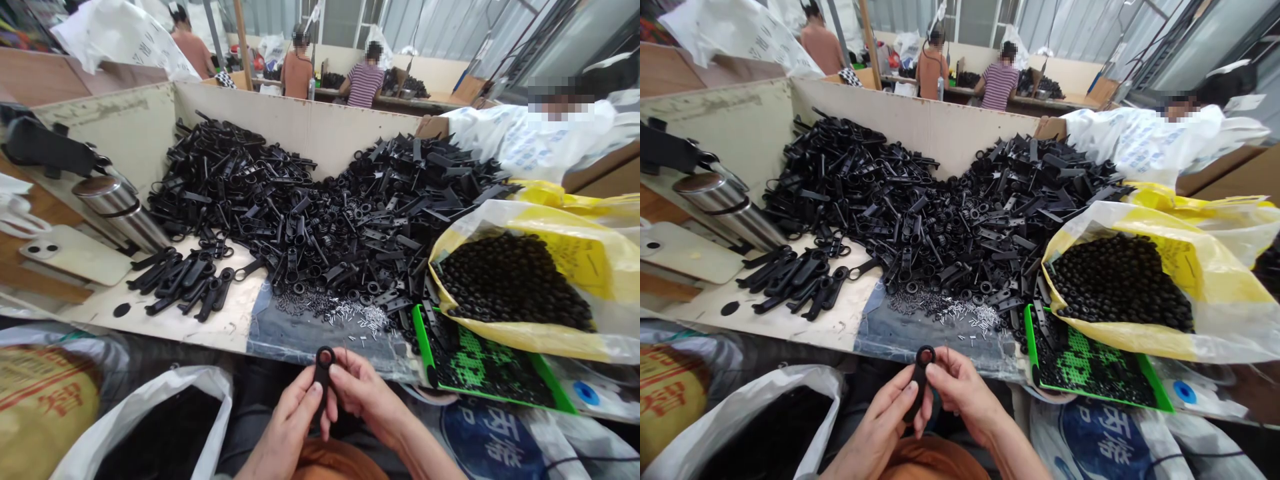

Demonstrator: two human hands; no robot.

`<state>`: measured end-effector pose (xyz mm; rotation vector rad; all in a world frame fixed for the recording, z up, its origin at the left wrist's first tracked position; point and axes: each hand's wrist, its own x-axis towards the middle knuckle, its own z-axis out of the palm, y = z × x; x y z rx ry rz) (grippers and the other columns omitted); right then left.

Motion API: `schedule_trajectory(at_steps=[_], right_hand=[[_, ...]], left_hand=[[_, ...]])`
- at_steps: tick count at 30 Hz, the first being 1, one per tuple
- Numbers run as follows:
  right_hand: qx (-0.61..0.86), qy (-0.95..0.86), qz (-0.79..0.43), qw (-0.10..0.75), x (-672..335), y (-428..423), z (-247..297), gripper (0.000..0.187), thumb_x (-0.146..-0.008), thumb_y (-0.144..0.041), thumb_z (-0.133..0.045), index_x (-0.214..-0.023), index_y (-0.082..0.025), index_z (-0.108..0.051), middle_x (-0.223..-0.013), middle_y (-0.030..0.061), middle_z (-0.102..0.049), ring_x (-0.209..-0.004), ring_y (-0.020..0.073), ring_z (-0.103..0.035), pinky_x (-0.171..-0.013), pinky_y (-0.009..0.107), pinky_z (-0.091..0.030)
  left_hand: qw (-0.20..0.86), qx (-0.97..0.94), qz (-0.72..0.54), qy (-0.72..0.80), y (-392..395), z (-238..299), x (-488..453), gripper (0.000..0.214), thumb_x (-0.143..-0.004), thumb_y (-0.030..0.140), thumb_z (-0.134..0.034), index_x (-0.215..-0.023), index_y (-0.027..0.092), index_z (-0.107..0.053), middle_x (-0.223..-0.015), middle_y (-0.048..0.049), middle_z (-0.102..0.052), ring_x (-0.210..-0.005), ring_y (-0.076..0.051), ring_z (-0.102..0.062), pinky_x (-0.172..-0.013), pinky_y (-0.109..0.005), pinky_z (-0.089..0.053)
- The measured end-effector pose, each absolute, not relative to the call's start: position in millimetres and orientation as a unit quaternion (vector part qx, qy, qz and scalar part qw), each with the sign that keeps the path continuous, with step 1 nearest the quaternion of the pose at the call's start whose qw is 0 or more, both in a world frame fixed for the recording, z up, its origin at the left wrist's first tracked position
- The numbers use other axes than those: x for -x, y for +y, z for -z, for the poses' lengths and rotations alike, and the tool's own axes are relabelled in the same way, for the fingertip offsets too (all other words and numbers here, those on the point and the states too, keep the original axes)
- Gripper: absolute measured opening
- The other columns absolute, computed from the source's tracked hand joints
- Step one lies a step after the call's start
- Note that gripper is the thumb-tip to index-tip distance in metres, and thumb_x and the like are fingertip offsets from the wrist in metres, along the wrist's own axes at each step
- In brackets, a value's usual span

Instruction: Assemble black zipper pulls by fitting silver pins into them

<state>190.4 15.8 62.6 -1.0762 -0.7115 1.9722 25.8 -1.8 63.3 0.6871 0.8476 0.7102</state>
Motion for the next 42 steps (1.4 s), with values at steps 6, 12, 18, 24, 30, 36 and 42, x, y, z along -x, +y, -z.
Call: schedule_trajectory(at_steps=[6, 12, 18, 24, 30, 36, 42], right_hand=[[0.495, -0.310, -0.714, 0.386, -206, 27, -74, 0.058, -0.082, -0.066, -0.074, -0.110, -0.015, -0.074, -0.061, -0.0077, -0.045, -0.048, 0.0053, -0.023, -0.045, 0.019, -0.014], [0.516, -0.459, -0.633, 0.350, -200, 31, -76, 0.044, -0.078, -0.056, -0.080, -0.097, -0.017, -0.073, -0.071, -0.0023, -0.059, -0.065, 0.0128, -0.048, -0.059, 0.023, -0.037], [0.541, -0.489, -0.586, 0.354, -195, 27, -69, 0.036, -0.083, -0.053, -0.076, -0.084, -0.018, -0.069, -0.060, -0.0053, -0.052, -0.055, 0.0119, -0.046, -0.054, 0.024, -0.036], [0.586, -0.381, -0.604, 0.383, -198, 25, -63, 0.043, -0.069, -0.055, -0.085, -0.077, -0.017, -0.068, -0.060, -0.0046, -0.055, -0.053, 0.0097, -0.044, -0.047, 0.021, -0.033], [0.607, -0.341, -0.606, 0.385, -187, 18, -58, 0.045, -0.068, -0.057, -0.084, -0.074, -0.018, -0.062, -0.057, -0.0067, -0.049, -0.046, 0.0067, -0.033, -0.040, 0.020, -0.022], [0.627, -0.322, -0.592, 0.391, -179, 9, -49, 0.049, -0.068, -0.061, -0.083, -0.073, -0.020, -0.058, -0.054, -0.0083, -0.046, -0.042, 0.0056, -0.029, -0.037, 0.020, -0.019], [0.623, -0.323, -0.608, 0.373, -184, 5, -51, 0.063, -0.070, -0.061, -0.082, -0.112, -0.019, -0.062, -0.053, -0.0109, -0.046, -0.041, 0.0067, -0.031, -0.039, 0.017, -0.020]], left_hand=[[0.791, -0.336, -0.313, 0.404, -2, -60, -24, 0.049, -0.096, 0.057, -0.058, -0.127, 0.019, -0.063, -0.080, -0.0003, -0.058, -0.068, -0.013, -0.049, -0.062, -0.024, -0.040], [0.754, -0.362, -0.313, 0.450, -2, -61, -26, 0.062, -0.088, 0.067, -0.062, -0.126, 0.019, -0.066, -0.076, 0.0007, -0.057, -0.067, -0.013, -0.049, -0.059, -0.024, -0.041], [0.800, -0.281, -0.336, 0.411, 0, -64, -26, 0.039, -0.092, 0.049, -0.068, -0.116, 0.018, -0.072, -0.081, -0.0024, -0.063, -0.072, -0.014, -0.054, -0.062, -0.024, -0.046], [0.857, -0.107, -0.353, 0.359, -2, -67, -16, 0.033, -0.085, 0.032, -0.075, -0.116, 0.019, -0.075, -0.125, -0.0109, -0.071, -0.123, -0.029, -0.060, -0.105, -0.045, -0.048], [0.775, -0.296, -0.314, 0.463, -7, -63, -19, 0.048, -0.085, 0.057, -0.073, -0.115, 0.021, -0.071, -0.106, -0.0071, -0.070, -0.105, -0.024, -0.064, -0.085, -0.035, -0.056], [0.792, -0.258, -0.283, 0.475, -10, -54, -27, 0.053, -0.080, 0.065, -0.073, -0.102, 0.018, -0.066, -0.076, 0.0030, -0.058, -0.060, -0.007, -0.045, -0.054, -0.019, -0.032], [0.847, -0.143, -0.275, 0.432, -6, -49, -24, 0.055, -0.067, 0.053, -0.089, -0.098, 0.016, -0.062, -0.072, 0.0044, -0.058, -0.054, -0.003, -0.037, -0.052, -0.017, -0.020]])
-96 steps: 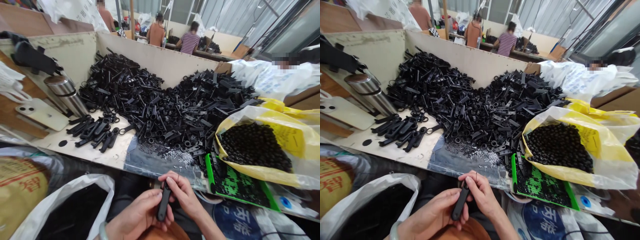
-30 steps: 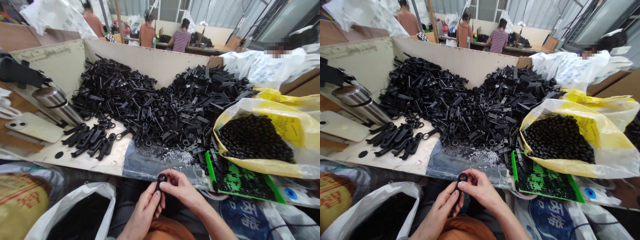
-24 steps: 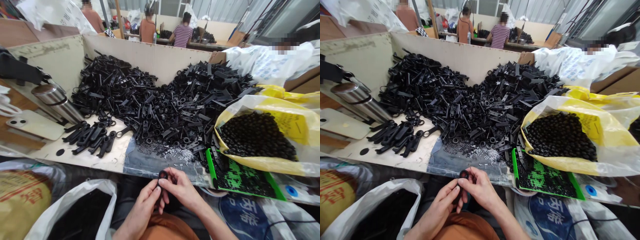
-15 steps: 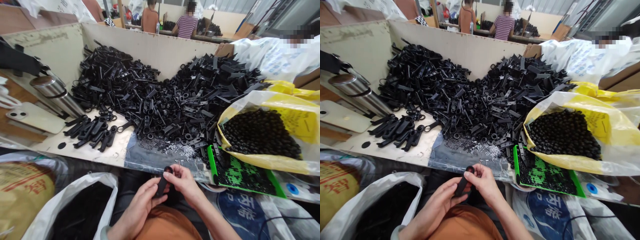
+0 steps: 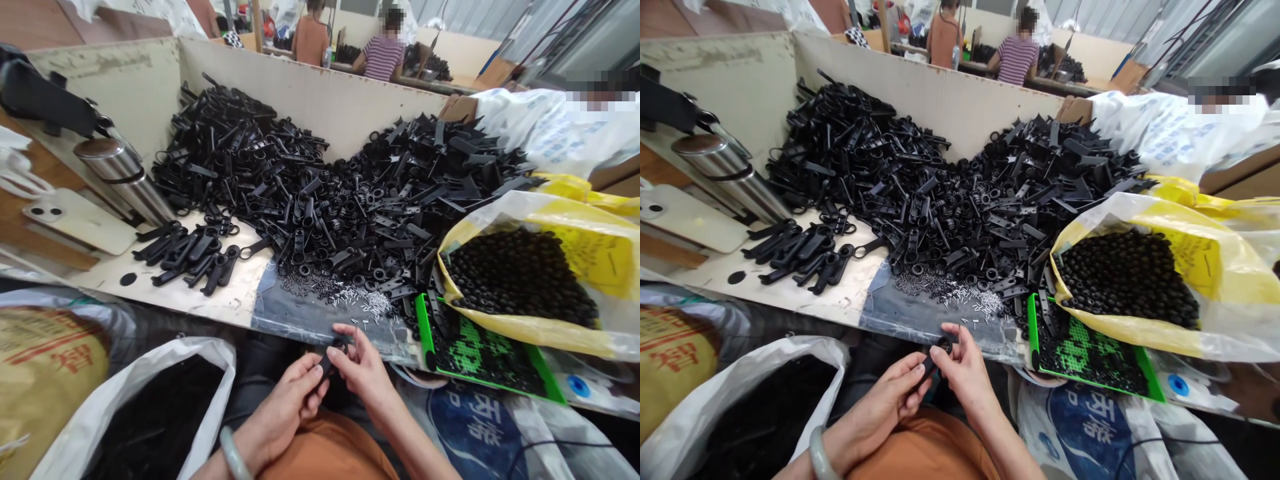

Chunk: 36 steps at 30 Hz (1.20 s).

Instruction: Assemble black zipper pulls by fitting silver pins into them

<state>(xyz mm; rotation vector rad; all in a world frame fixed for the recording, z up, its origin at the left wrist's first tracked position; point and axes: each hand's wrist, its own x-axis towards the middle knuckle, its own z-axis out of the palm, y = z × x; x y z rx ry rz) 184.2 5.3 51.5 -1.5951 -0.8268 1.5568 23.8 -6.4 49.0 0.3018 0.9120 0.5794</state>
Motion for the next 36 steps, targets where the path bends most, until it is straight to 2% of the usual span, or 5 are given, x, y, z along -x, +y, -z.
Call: schedule_trajectory(at_steps=[8, 14, 20, 26, 36], right_hand=[[0.516, -0.504, -0.626, 0.295, -228, 11, -77, 0.059, -0.081, -0.053, -0.080, -0.131, -0.027, -0.065, -0.083, -0.0029, -0.057, -0.064, 0.0119, -0.045, -0.057, 0.023, -0.036], [0.440, -0.665, -0.550, 0.250, -233, 15, -84, 0.023, -0.089, -0.042, -0.076, -0.107, -0.027, -0.078, -0.099, 0.0034, -0.066, -0.086, 0.0198, -0.059, -0.074, 0.030, -0.044], [0.420, -0.713, -0.501, 0.256, -228, 16, -86, 0.024, -0.095, -0.045, -0.070, -0.097, -0.021, -0.076, -0.090, 0.0038, -0.069, -0.083, 0.0194, -0.062, -0.074, 0.030, -0.045], [0.444, -0.726, -0.462, 0.250, -229, 16, -81, 0.029, -0.098, -0.048, -0.065, -0.095, -0.020, -0.072, -0.086, 0.0030, -0.067, -0.080, 0.0181, -0.062, -0.069, 0.027, -0.043], [0.553, -0.743, -0.340, 0.160, -211, 27, -81, 0.020, -0.099, -0.041, -0.061, -0.106, -0.023, -0.066, -0.094, 0.0023, -0.067, -0.081, 0.0202, -0.065, -0.072, 0.030, -0.048]], left_hand=[[0.903, -0.078, -0.220, 0.360, 2, -54, -7, 0.039, -0.072, 0.035, -0.088, -0.092, 0.014, -0.061, -0.070, 0.0018, -0.056, -0.051, -0.002, -0.038, -0.050, -0.016, -0.016], [0.943, -0.058, -0.163, 0.285, 4, -59, 0, 0.032, -0.075, 0.033, -0.084, -0.090, 0.015, -0.063, -0.065, 0.0036, -0.050, -0.049, -0.003, -0.037, -0.048, -0.018, -0.018], [0.922, -0.143, -0.171, 0.316, -5, -61, -3, 0.033, -0.090, 0.044, -0.068, -0.111, 0.020, -0.063, -0.075, -0.0038, -0.067, -0.049, -0.009, -0.052, -0.044, -0.018, -0.026], [0.580, -0.591, -0.259, 0.497, -18, -63, -4, 0.025, -0.094, 0.036, -0.062, -0.115, 0.029, -0.074, -0.123, -0.0052, -0.074, -0.112, -0.024, -0.066, -0.097, -0.031, -0.047], [0.712, -0.399, -0.322, 0.480, -4, -44, -32, 0.035, -0.092, 0.049, -0.061, -0.082, 0.016, -0.069, -0.068, -0.0006, -0.064, -0.053, -0.013, -0.056, -0.055, -0.024, -0.042]])
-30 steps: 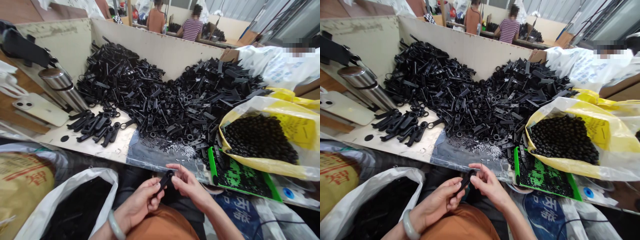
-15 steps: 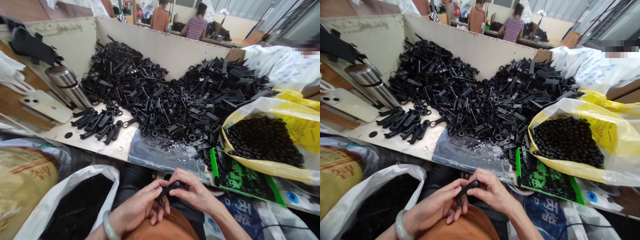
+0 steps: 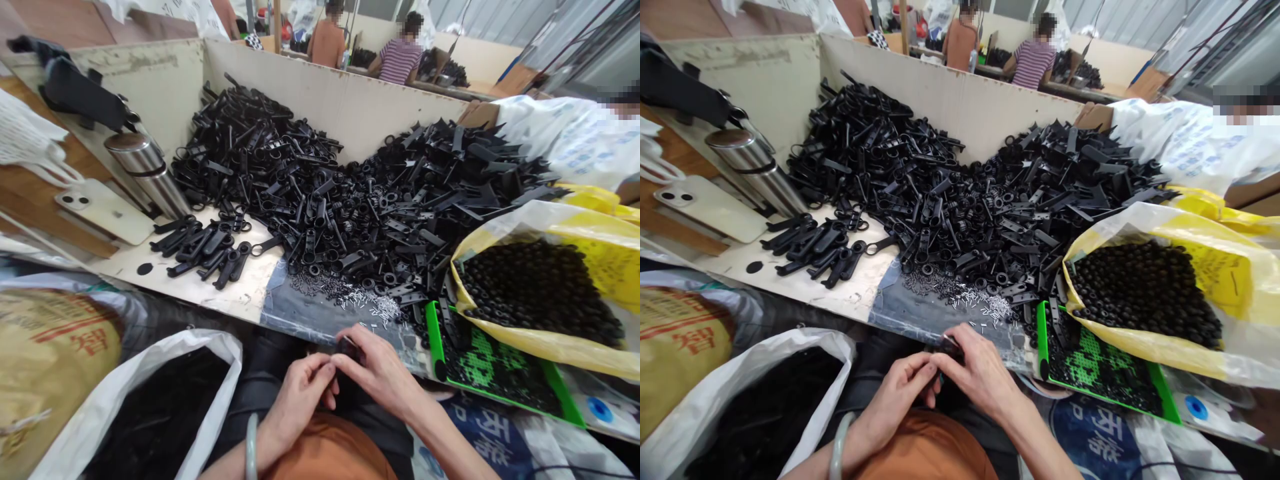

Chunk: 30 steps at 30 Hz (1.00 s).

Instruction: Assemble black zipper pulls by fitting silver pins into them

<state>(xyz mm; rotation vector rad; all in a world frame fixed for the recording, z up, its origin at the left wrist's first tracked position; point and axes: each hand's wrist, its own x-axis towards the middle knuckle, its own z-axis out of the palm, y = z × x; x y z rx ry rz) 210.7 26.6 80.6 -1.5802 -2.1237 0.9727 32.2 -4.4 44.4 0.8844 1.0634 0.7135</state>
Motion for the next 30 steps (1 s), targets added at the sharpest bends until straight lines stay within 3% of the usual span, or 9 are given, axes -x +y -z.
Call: schedule_trajectory(at_steps=[3, 7, 10, 14, 21, 30], right_hand=[[0.594, -0.736, -0.248, 0.209, -202, 44, -87, 0.032, -0.100, -0.043, -0.057, -0.125, -0.024, -0.062, -0.108, 0.0061, -0.065, -0.089, 0.0222, -0.067, -0.075, 0.032, -0.051], [0.591, -0.729, -0.147, 0.312, -179, 63, -88, 0.031, -0.109, -0.034, -0.040, -0.118, -0.019, -0.065, -0.098, 0.0060, -0.067, -0.082, 0.0181, -0.067, -0.074, 0.027, -0.050], [0.567, -0.769, -0.077, 0.284, -157, 68, -77, 0.033, -0.111, -0.027, -0.036, -0.112, -0.019, -0.068, -0.096, 0.0059, -0.069, -0.084, 0.0170, -0.066, -0.077, 0.026, -0.048], [0.567, -0.791, -0.047, 0.226, -136, 70, -53, 0.027, -0.108, -0.021, -0.044, -0.103, -0.020, -0.070, -0.086, 0.0052, -0.070, -0.081, 0.0202, -0.064, -0.075, 0.029, -0.043], [0.582, -0.794, -0.044, 0.170, -131, 74, -37, 0.020, -0.104, -0.013, -0.049, -0.107, -0.021, -0.067, -0.090, 0.0032, -0.072, -0.082, 0.0194, -0.066, -0.073, 0.029, -0.041], [0.555, -0.816, -0.007, 0.163, -133, 75, -29, 0.048, -0.090, 0.001, -0.044, -0.127, -0.023, -0.063, -0.090, 0.0031, -0.072, -0.072, 0.0192, -0.065, -0.070, 0.030, -0.043]], left_hand=[[0.726, -0.348, -0.341, 0.485, -4, -36, -37, 0.042, -0.090, 0.055, -0.060, -0.077, 0.015, -0.065, -0.069, -0.0020, -0.063, -0.054, -0.012, -0.056, -0.055, -0.024, -0.044], [0.720, -0.311, -0.372, 0.497, -3, -32, -37, 0.042, -0.086, 0.055, -0.067, -0.072, 0.015, -0.064, -0.068, -0.0023, -0.063, -0.056, -0.012, -0.057, -0.056, -0.024, -0.045], [0.719, -0.296, -0.386, 0.497, -1, -31, -38, 0.043, -0.082, 0.056, -0.071, -0.071, 0.015, -0.065, -0.066, -0.0020, -0.062, -0.055, -0.012, -0.056, -0.053, -0.023, -0.044], [0.712, -0.272, -0.398, 0.511, 0, -30, -43, 0.045, -0.080, 0.058, -0.072, -0.071, 0.014, -0.066, -0.062, -0.0005, -0.061, -0.050, -0.010, -0.053, -0.049, -0.021, -0.042], [0.724, -0.244, -0.379, 0.521, 1, -35, -43, 0.049, -0.075, 0.062, -0.074, -0.073, 0.013, -0.068, -0.062, -0.0007, -0.063, -0.047, -0.010, -0.056, -0.048, -0.021, -0.044], [0.758, -0.187, -0.337, 0.526, 4, -14, -49, 0.071, -0.058, 0.084, -0.070, -0.072, 0.015, -0.066, -0.053, 0.0004, -0.058, -0.035, -0.009, -0.049, -0.041, -0.023, -0.040]])
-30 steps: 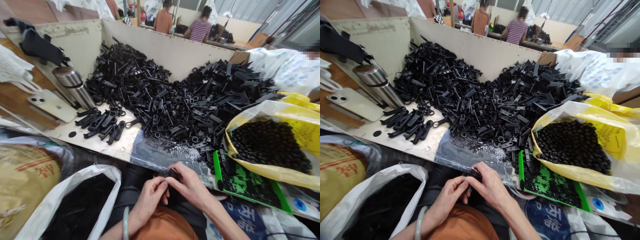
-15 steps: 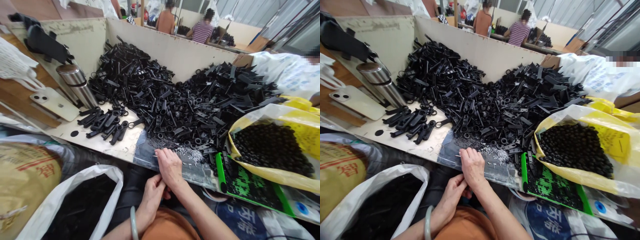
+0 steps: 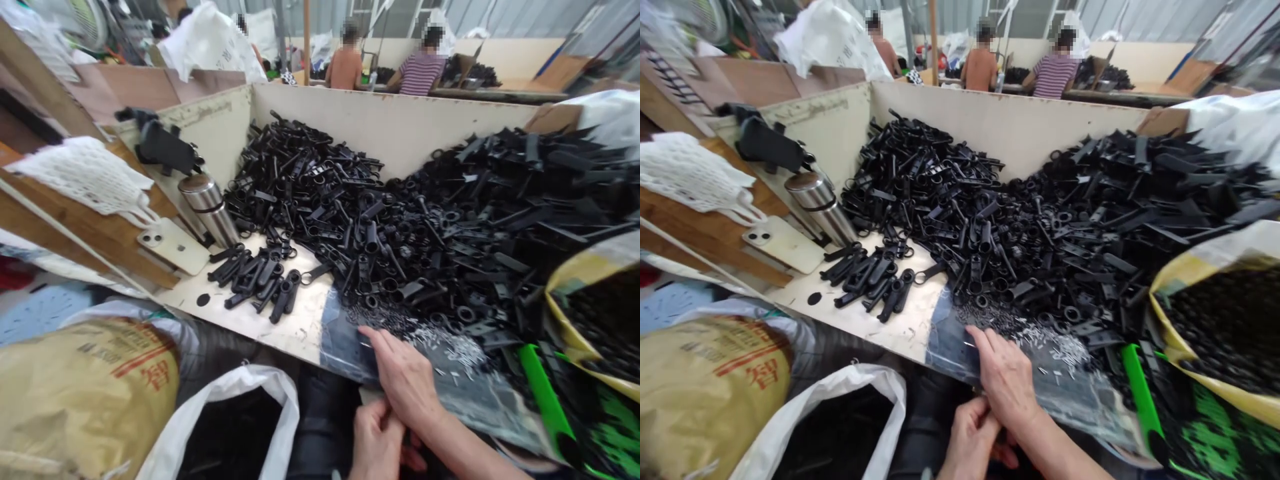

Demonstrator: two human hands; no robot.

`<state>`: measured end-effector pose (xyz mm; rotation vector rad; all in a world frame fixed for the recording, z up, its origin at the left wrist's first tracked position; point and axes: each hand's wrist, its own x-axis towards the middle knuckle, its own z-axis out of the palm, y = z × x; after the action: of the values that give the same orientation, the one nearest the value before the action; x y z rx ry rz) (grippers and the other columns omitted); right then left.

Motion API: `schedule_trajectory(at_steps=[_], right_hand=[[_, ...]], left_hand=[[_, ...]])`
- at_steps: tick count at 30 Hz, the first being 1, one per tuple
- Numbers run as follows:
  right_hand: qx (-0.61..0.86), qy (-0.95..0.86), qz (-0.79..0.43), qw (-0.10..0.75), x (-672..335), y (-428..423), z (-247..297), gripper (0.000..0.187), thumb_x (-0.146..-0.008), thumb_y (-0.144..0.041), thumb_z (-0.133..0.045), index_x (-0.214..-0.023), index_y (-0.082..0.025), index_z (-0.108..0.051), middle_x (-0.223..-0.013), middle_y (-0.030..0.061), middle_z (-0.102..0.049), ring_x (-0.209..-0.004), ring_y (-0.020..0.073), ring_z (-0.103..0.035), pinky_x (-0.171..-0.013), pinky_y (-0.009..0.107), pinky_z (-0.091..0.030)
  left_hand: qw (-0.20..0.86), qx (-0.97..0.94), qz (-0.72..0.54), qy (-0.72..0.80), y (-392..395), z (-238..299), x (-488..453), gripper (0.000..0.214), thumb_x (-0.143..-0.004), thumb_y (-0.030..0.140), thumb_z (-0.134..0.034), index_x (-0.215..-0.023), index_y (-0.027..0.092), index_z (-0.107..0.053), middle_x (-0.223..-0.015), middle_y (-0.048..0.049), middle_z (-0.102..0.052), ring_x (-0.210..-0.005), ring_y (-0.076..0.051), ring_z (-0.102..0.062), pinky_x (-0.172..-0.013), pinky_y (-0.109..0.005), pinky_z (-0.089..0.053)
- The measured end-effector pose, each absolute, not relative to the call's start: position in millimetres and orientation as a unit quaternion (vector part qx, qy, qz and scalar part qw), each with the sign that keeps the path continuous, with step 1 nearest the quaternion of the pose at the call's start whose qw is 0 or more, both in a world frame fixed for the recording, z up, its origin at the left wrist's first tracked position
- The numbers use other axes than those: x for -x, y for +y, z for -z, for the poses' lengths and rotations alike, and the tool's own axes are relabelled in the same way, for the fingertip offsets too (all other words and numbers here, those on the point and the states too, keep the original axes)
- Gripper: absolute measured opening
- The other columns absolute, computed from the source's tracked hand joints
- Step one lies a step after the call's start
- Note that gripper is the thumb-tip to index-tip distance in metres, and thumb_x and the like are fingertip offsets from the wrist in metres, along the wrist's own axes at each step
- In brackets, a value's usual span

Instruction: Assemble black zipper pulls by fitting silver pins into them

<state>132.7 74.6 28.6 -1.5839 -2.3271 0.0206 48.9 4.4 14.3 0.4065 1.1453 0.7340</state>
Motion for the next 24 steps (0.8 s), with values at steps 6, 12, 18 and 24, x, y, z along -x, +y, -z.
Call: schedule_trajectory(at_steps=[6, 12, 18, 24], right_hand=[[0.542, -0.819, -0.007, 0.188, -137, 74, -22, 0.044, -0.094, -0.006, -0.039, -0.124, -0.025, -0.065, -0.091, 0.0043, -0.075, -0.071, 0.0209, -0.070, -0.069, 0.033, -0.049], [0.531, -0.781, -0.096, 0.314, -137, 74, -20, 0.031, -0.101, -0.018, -0.042, -0.120, -0.024, -0.066, -0.106, 0.0051, -0.079, -0.088, 0.0220, -0.076, -0.078, 0.033, -0.054], [0.559, -0.659, -0.276, 0.421, -152, 71, -55, 0.029, -0.102, -0.033, -0.046, -0.114, -0.022, -0.070, -0.098, 0.0048, -0.075, -0.083, 0.0201, -0.070, -0.074, 0.030, -0.054], [0.565, -0.558, -0.434, 0.425, -170, 64, -85, 0.039, -0.096, -0.052, -0.058, -0.117, -0.021, -0.070, -0.077, -0.0005, -0.062, -0.069, 0.0176, -0.056, -0.064, 0.028, -0.047]], left_hand=[[0.808, -0.175, -0.300, 0.476, 9, 12, -45, 0.060, -0.058, 0.074, -0.081, -0.073, 0.017, -0.068, -0.052, -0.0023, -0.060, -0.037, -0.013, -0.052, -0.044, -0.028, -0.040], [0.875, -0.179, -0.242, 0.380, 18, 10, -33, 0.073, -0.042, 0.080, -0.080, -0.069, 0.013, -0.070, -0.058, -0.0074, -0.063, -0.045, -0.014, -0.055, -0.050, -0.028, -0.040], [0.842, -0.204, -0.307, 0.393, 7, -28, -11, 0.067, -0.057, 0.073, -0.081, -0.091, 0.017, -0.067, -0.072, -0.0017, -0.067, -0.051, -0.009, -0.050, -0.056, -0.024, -0.039], [0.665, -0.364, -0.411, 0.507, 19, -58, 11, 0.028, -0.071, 0.036, -0.087, -0.078, 0.018, -0.066, -0.073, 0.0046, -0.055, -0.066, -0.011, -0.043, -0.060, -0.022, -0.032]])
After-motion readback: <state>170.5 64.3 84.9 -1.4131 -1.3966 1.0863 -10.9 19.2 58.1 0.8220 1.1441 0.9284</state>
